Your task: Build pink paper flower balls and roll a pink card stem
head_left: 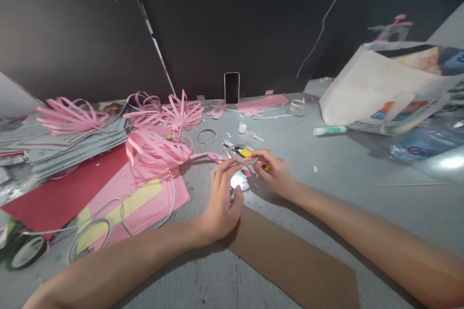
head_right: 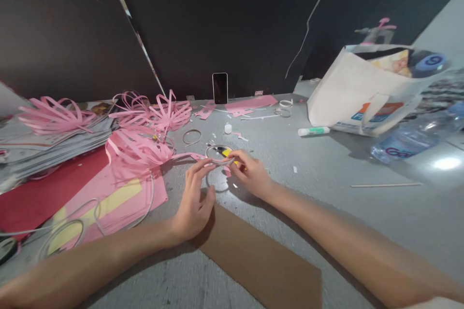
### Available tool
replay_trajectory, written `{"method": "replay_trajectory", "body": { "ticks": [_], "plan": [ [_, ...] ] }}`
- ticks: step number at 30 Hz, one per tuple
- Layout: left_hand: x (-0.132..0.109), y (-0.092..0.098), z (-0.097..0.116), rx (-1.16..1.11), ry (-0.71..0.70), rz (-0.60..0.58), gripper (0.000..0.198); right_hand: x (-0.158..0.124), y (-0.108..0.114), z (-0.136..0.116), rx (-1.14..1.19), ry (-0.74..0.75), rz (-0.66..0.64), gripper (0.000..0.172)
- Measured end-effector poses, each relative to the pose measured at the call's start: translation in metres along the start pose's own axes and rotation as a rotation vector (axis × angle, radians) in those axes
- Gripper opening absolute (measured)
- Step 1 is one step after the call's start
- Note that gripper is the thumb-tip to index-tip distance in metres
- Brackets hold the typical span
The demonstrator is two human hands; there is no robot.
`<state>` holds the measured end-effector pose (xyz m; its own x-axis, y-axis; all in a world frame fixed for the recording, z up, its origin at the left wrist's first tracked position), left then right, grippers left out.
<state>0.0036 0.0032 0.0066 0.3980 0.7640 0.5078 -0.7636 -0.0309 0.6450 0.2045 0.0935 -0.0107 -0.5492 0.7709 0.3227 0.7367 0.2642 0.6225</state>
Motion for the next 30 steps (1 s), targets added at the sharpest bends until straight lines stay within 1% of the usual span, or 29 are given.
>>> {"method": "replay_trajectory", "body": {
  "ticks": [6, 7, 9, 10, 12, 13, 15, 17, 18, 20, 22, 24, 26, 30],
  "plan": [
    [-0.004, 0.000, 0.002, 0.042, -0.023, 0.036, 0.048, 0.002, 0.002, -0.004, -0.006, -0.034, 0.027, 0.015],
    [-0.003, 0.001, 0.003, 0.074, -0.016, 0.040, 0.048, 0.002, 0.002, -0.004, -0.006, -0.042, 0.031, 0.015],
    [0.004, 0.009, 0.004, 0.193, 0.019, -0.006, 0.048, 0.002, 0.002, -0.003, -0.001, -0.061, 0.042, 0.015],
    [0.010, 0.015, 0.004, 0.284, 0.051, -0.071, 0.048, 0.002, 0.002, -0.003, 0.004, -0.073, 0.048, 0.015],
    [0.024, 0.032, 0.000, 0.519, 0.093, -0.253, 0.045, 0.003, 0.002, -0.001, 0.020, -0.097, 0.056, 0.015],
    [0.032, 0.043, -0.005, 0.623, 0.147, -0.278, 0.042, 0.003, 0.001, 0.000, 0.026, -0.112, 0.061, 0.015],
    [0.044, 0.066, -0.017, 0.774, 0.253, -0.266, 0.037, 0.003, 0.000, 0.004, 0.041, -0.146, 0.069, 0.014],
    [0.050, 0.085, -0.033, 0.871, 0.303, -0.254, 0.034, 0.002, -0.001, 0.008, 0.058, -0.168, 0.066, 0.012],
    [0.051, 0.092, -0.042, 0.911, 0.323, -0.258, 0.030, 0.002, -0.001, 0.010, 0.062, -0.170, 0.065, 0.012],
    [0.050, 0.101, -0.057, 0.958, 0.381, -0.319, 0.023, 0.002, -0.002, 0.013, 0.056, -0.158, 0.065, 0.015],
    [0.047, 0.104, -0.068, 0.985, 0.408, -0.400, 0.023, 0.001, -0.001, 0.014, 0.033, -0.146, 0.072, 0.018],
    [0.046, 0.104, -0.075, 0.992, 0.421, -0.452, 0.027, 0.001, -0.001, 0.012, 0.017, -0.139, 0.065, 0.020],
    [0.046, 0.103, -0.077, 0.971, 0.416, -0.458, 0.029, 0.002, 0.001, 0.008, 0.021, -0.142, 0.055, 0.020],
    [0.046, 0.100, -0.078, 0.897, 0.382, -0.467, 0.027, 0.004, 0.003, -0.003, 0.038, -0.154, 0.052, 0.018]
  ]
}}
Point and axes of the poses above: each hand's wrist, its own x-axis towards the middle knuckle, its own y-axis out of the back of the hand, z = x × y, the point moved 1 cm from there along x, towards the middle knuckle, and after that the axes turned 15 degrees about -z, right-handed, at the moved point
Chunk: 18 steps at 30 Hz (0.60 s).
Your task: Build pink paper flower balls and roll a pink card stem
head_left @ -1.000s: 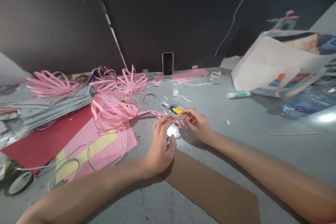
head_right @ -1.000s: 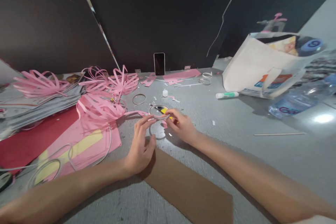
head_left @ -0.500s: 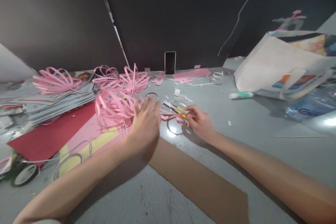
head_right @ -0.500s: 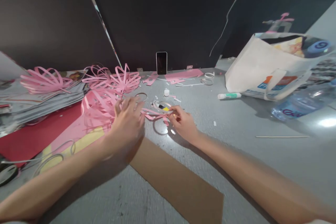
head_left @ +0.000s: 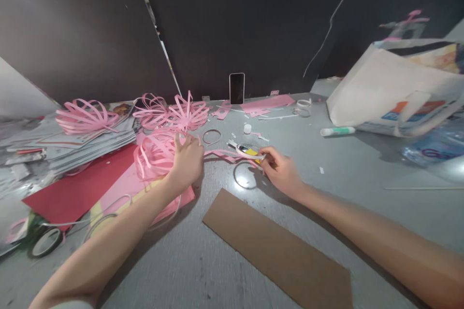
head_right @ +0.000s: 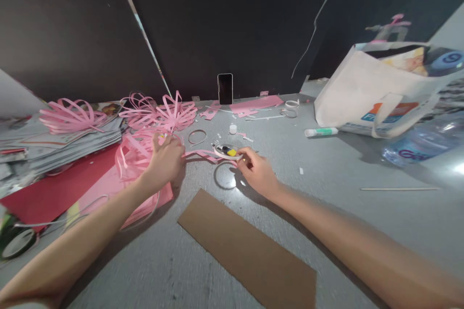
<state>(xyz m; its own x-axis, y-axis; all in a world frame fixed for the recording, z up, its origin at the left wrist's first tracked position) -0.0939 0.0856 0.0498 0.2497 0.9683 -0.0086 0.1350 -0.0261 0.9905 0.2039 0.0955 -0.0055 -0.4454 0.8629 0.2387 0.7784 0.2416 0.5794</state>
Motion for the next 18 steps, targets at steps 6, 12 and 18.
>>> {"method": "replay_trajectory", "body": {
  "ticks": [6, 12, 18],
  "plan": [
    [0.002, -0.007, 0.012, -0.008, -0.069, 0.007, 0.030, -0.001, 0.000, -0.003, 0.033, 0.022, 0.003, 0.019],
    [0.003, -0.011, 0.025, 0.003, -0.135, 0.038, 0.029, -0.001, -0.003, 0.010, 0.008, 0.015, 0.045, 0.015],
    [-0.004, -0.017, 0.039, -0.028, -0.193, -0.020, 0.027, 0.000, -0.004, 0.014, 0.056, 0.013, 0.050, 0.018]
  ]
}}
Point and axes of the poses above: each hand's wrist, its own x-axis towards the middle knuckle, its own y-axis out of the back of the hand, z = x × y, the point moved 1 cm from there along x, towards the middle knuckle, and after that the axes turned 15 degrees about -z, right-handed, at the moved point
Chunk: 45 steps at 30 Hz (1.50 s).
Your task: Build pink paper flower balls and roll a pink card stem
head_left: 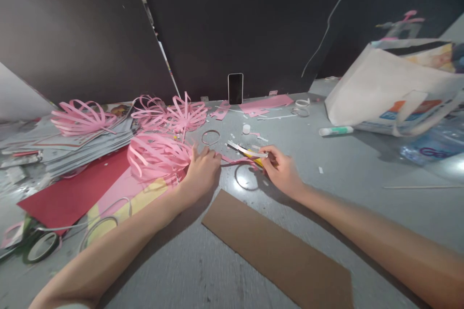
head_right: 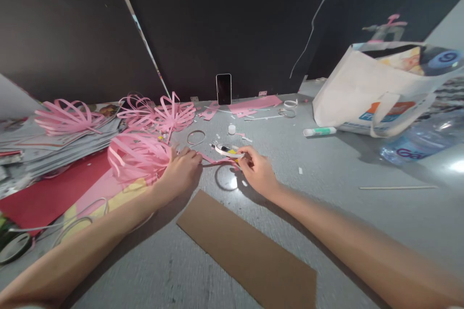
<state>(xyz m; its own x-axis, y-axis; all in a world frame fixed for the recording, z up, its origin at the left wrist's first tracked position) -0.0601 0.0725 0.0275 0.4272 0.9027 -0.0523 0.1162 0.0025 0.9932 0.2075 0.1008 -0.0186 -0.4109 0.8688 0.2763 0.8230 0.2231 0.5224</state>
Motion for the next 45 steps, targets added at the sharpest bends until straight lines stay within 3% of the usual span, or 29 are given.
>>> {"method": "replay_trajectory", "body": {
  "ticks": [8, 14, 18, 22, 29, 37, 41, 45],
  "plan": [
    [0.000, -0.002, 0.014, -0.028, -0.076, -0.077, 0.028, 0.001, 0.001, -0.007, -0.025, -0.010, 0.012, 0.016],
    [0.001, -0.001, 0.013, -0.265, 0.062, -0.113, 0.046, 0.000, 0.003, -0.010, -0.047, -0.008, 0.039, 0.018],
    [0.002, -0.002, 0.014, -0.323, 0.057, -0.104, 0.029, 0.000, 0.003, -0.012, 0.006, -0.005, 0.036, 0.020],
    [0.003, -0.004, 0.019, -0.216, -0.050, -0.113, 0.016, 0.000, 0.003, -0.010, 0.024, -0.010, 0.025, 0.023],
    [-0.002, -0.007, 0.031, -0.165, -0.334, -0.086, 0.028, 0.001, 0.004, -0.012, -0.016, -0.026, 0.033, 0.025],
    [0.000, -0.010, 0.043, -0.134, -0.446, -0.200, 0.014, 0.002, 0.003, -0.006, 0.094, -0.043, 0.006, 0.026],
    [0.016, -0.001, 0.044, -0.353, -0.398, -0.174, 0.020, 0.002, 0.004, -0.006, 0.120, -0.046, 0.000, 0.031],
    [0.036, 0.005, 0.052, -0.697, -0.257, -0.103, 0.011, 0.005, 0.004, -0.006, 0.191, -0.050, 0.025, 0.037]
  ]
}}
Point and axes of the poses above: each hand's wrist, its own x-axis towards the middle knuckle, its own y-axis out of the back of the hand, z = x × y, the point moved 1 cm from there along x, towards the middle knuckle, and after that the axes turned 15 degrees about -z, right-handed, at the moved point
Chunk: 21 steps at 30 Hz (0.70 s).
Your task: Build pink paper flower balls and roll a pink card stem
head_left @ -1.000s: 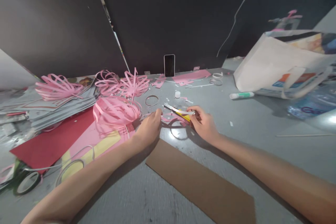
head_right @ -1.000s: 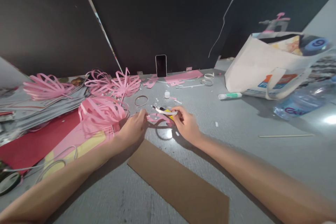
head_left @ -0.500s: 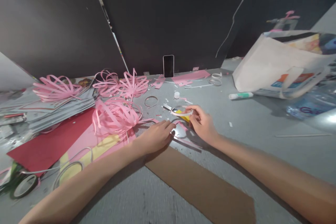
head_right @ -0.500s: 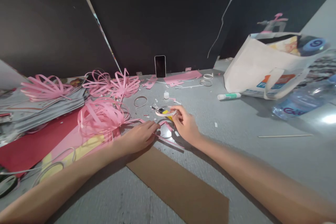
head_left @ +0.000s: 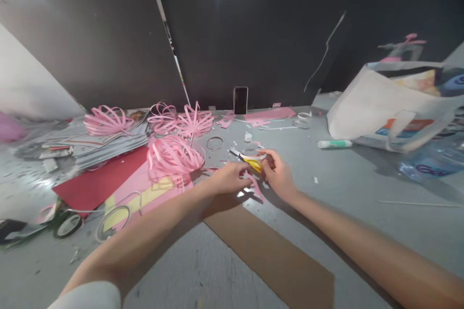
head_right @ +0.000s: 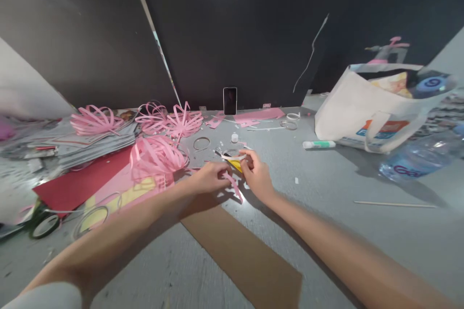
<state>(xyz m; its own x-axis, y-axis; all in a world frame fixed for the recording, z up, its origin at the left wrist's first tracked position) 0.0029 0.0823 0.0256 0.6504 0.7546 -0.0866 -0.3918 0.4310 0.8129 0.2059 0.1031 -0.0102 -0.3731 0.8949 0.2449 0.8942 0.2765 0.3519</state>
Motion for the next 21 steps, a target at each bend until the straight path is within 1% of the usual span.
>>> {"method": "replay_trajectory", "body": {
  "ticks": [2, 3, 4, 5, 8, 10, 12, 14, 19, 21],
  "plan": [
    [0.007, -0.006, 0.002, -0.086, 0.041, 0.139, 0.015, 0.002, 0.000, 0.001, 0.029, -0.001, 0.026, 0.038],
    [0.008, -0.010, 0.002, -0.111, 0.036, 0.214, 0.017, 0.003, -0.001, 0.001, 0.046, 0.003, 0.037, 0.039],
    [0.008, -0.014, 0.002, -0.120, 0.000, 0.255, 0.019, 0.004, -0.001, 0.002, 0.064, 0.009, 0.044, 0.040],
    [0.007, -0.019, 0.003, -0.110, -0.054, 0.268, 0.021, 0.005, -0.001, 0.003, 0.081, 0.016, 0.046, 0.040],
    [0.002, -0.027, 0.002, -0.020, -0.173, 0.228, 0.019, 0.006, -0.001, 0.006, 0.122, 0.024, 0.024, 0.040],
    [-0.001, -0.028, 0.001, 0.049, -0.186, 0.194, 0.014, 0.005, -0.001, 0.007, 0.140, 0.008, 0.011, 0.039],
    [-0.001, -0.028, 0.000, 0.107, -0.184, 0.181, 0.019, 0.004, 0.000, 0.006, 0.157, -0.016, 0.013, 0.040],
    [-0.001, -0.030, -0.001, 0.154, -0.190, 0.201, 0.022, 0.003, 0.000, 0.004, 0.159, -0.038, 0.025, 0.042],
    [-0.002, -0.036, -0.004, 0.279, -0.245, 0.206, 0.012, 0.004, 0.001, -0.005, 0.188, -0.074, 0.045, 0.041],
    [-0.003, -0.036, -0.004, 0.308, -0.260, 0.207, 0.016, 0.004, 0.001, -0.007, 0.184, -0.083, 0.049, 0.042]
  ]
}}
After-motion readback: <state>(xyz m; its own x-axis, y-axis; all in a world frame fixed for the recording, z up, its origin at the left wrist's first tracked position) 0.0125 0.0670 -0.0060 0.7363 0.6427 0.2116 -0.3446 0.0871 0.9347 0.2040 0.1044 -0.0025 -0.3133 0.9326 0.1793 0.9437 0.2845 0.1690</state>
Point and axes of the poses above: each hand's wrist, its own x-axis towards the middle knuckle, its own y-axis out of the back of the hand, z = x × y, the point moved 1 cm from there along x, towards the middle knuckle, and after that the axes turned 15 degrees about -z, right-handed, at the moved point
